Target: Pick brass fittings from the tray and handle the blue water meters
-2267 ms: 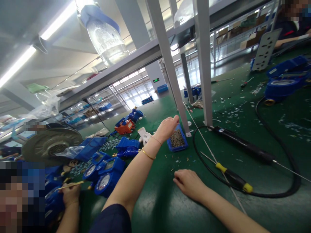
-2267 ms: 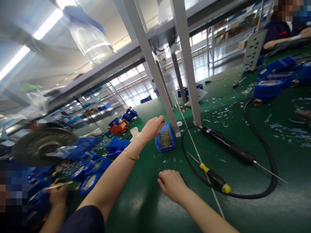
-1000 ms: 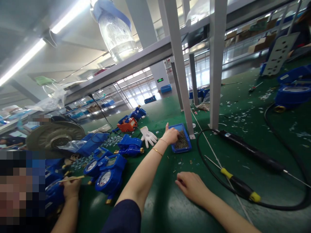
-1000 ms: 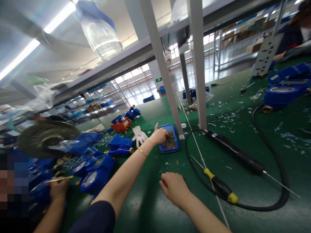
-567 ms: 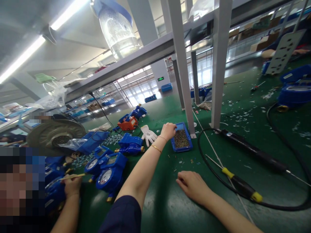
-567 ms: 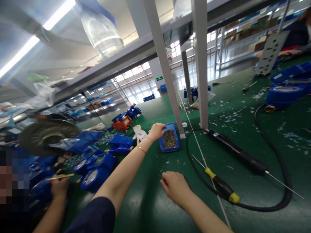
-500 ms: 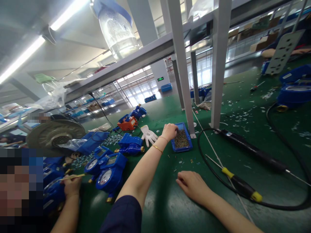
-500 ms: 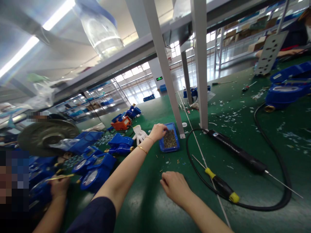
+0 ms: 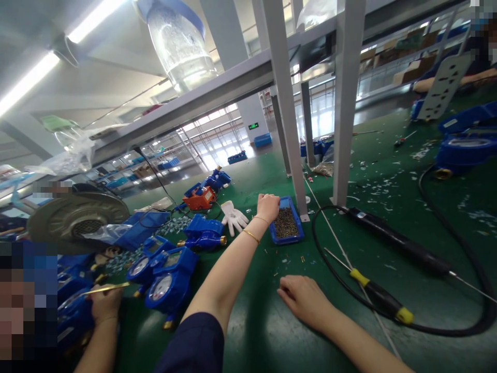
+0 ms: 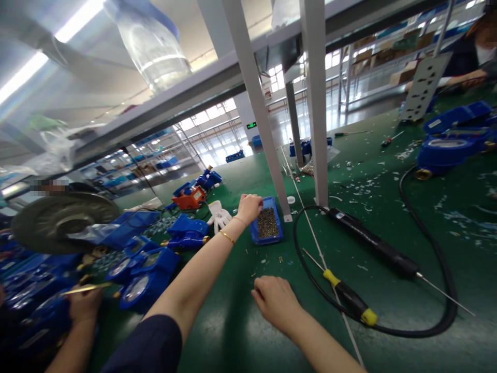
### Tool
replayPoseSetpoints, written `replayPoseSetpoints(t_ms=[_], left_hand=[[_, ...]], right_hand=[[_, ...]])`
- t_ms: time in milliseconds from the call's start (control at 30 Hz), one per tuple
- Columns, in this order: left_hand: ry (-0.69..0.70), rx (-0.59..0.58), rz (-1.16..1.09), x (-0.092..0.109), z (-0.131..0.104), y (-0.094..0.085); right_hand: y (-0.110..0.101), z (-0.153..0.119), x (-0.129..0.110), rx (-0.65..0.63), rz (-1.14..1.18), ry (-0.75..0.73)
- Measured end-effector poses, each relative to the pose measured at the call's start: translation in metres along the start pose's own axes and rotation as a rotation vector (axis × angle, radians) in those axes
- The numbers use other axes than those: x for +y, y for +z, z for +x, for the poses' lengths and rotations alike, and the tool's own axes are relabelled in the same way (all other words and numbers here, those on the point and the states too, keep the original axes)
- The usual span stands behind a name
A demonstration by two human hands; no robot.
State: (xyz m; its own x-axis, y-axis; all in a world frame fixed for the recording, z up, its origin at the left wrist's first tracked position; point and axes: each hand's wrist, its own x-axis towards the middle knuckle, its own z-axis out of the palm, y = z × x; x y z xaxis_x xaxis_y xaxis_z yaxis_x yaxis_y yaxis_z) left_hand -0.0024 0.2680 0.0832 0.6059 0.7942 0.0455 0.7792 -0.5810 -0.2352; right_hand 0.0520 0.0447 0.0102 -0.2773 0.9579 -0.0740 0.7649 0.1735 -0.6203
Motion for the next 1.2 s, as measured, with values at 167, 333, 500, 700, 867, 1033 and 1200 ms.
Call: replayPoseSetpoints(t_ms=[167,333,500,700,867,1033,1200], left_hand=[[0.025,-0.046,-0.035,0.001,-0.002,0.002],[0.077,-0.077,-0.043,0.013,-0.004,0.008],[-0.111,0.039,0.054,0.014,-0.003,0.008],[-0.066,-0.007,0.039,0.012,0.004,0.007],[-0.030,-0.077,0.039,0.020,0.012,0.011],[-0.030,-0.088,0.050,0.021,0.015,0.015],[-0.054,-0.087,0.051,0.015,0.010,0.019]], right_hand=[[0.004,0.000,0.002,0.005,-0.006,-0.006],[0.006,0.001,0.004,0.003,-0.019,-0.008],[0.005,0.002,0.003,0.004,-0.017,-0.005],[0.005,0.003,0.003,0.010,-0.008,-0.006],[0.005,0.003,0.003,0.002,-0.008,-0.012],[0.005,0.002,0.004,0.000,-0.009,-0.013],[0.005,0.002,0.005,0.006,-0.010,-0.016]])
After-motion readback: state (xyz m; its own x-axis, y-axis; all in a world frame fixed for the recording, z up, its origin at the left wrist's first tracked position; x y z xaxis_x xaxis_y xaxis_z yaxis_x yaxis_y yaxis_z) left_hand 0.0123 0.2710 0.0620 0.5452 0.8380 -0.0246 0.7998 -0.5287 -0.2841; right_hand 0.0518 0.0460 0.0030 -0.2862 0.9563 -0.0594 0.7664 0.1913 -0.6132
